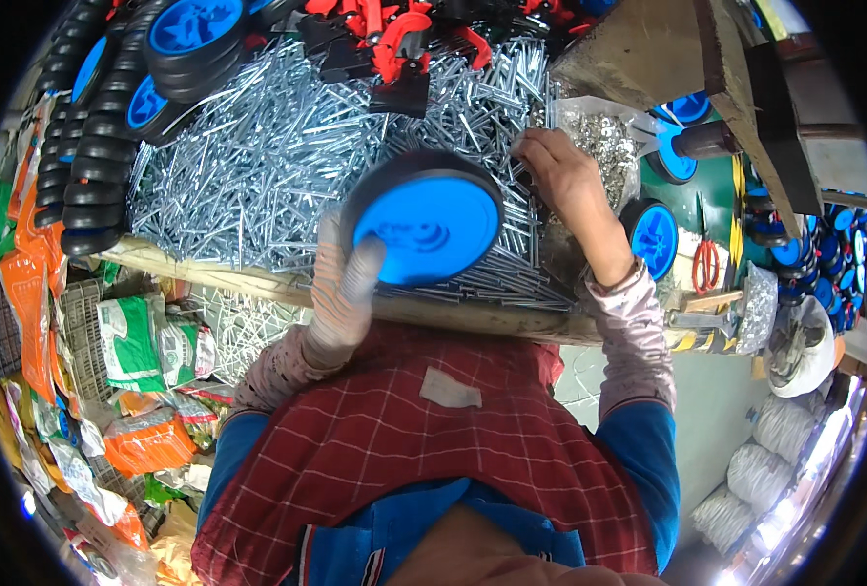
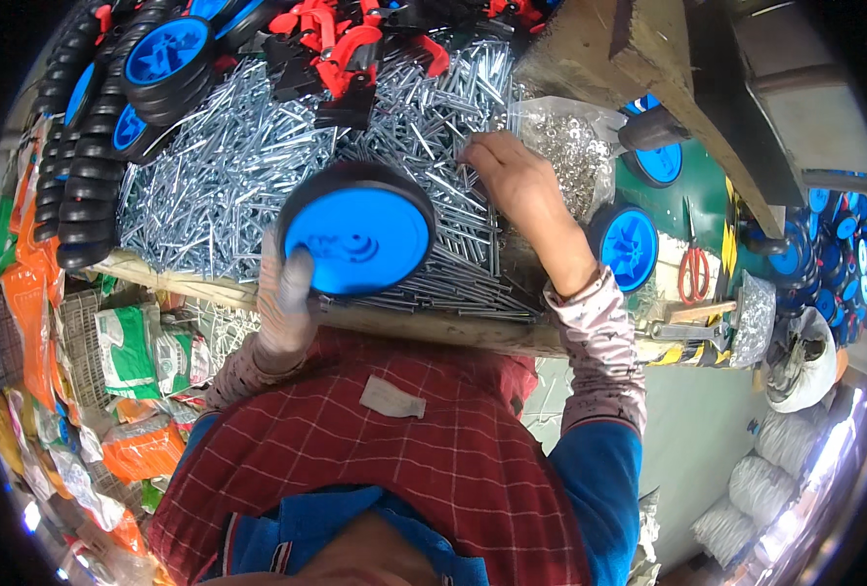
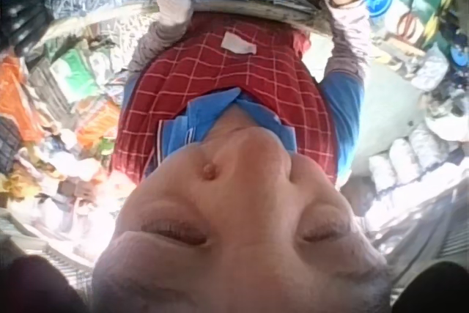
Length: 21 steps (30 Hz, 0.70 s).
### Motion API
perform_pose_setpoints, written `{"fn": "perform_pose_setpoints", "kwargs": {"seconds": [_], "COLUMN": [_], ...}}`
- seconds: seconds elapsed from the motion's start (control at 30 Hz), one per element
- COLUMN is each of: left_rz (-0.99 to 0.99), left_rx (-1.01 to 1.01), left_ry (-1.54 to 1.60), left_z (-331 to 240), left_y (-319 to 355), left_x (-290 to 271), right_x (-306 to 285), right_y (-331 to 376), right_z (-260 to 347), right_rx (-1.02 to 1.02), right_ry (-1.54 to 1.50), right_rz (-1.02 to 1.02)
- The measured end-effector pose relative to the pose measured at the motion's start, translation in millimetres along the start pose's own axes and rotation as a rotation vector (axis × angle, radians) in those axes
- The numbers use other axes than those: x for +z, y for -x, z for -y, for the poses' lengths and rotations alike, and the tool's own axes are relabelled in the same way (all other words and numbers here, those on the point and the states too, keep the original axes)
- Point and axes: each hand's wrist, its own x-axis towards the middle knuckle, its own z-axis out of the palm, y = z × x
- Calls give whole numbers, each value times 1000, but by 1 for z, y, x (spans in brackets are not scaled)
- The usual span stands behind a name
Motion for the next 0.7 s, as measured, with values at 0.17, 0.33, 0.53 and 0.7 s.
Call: {"fn": "perform_pose_setpoints", "kwargs": {"seconds": [0.17,0.33,0.53,0.7], "left_rz": [-187,-187,-78,-16], "left_rx": [-135,-117,-183,-162], "left_ry": [382,385,266,213], "left_z": [-7,-17,-16,-23], "left_y": [5,10,4,-5], "left_x": [13,14,14,17], "right_x": [8,2,-62,-68], "right_y": [-4,-10,-11,-18], "right_z": [-3,-15,79,98], "right_rx": [-82,3,424,161], "right_ry": [70,-84,-1224,-767], "right_rz": [72,-26,-283,-172]}}
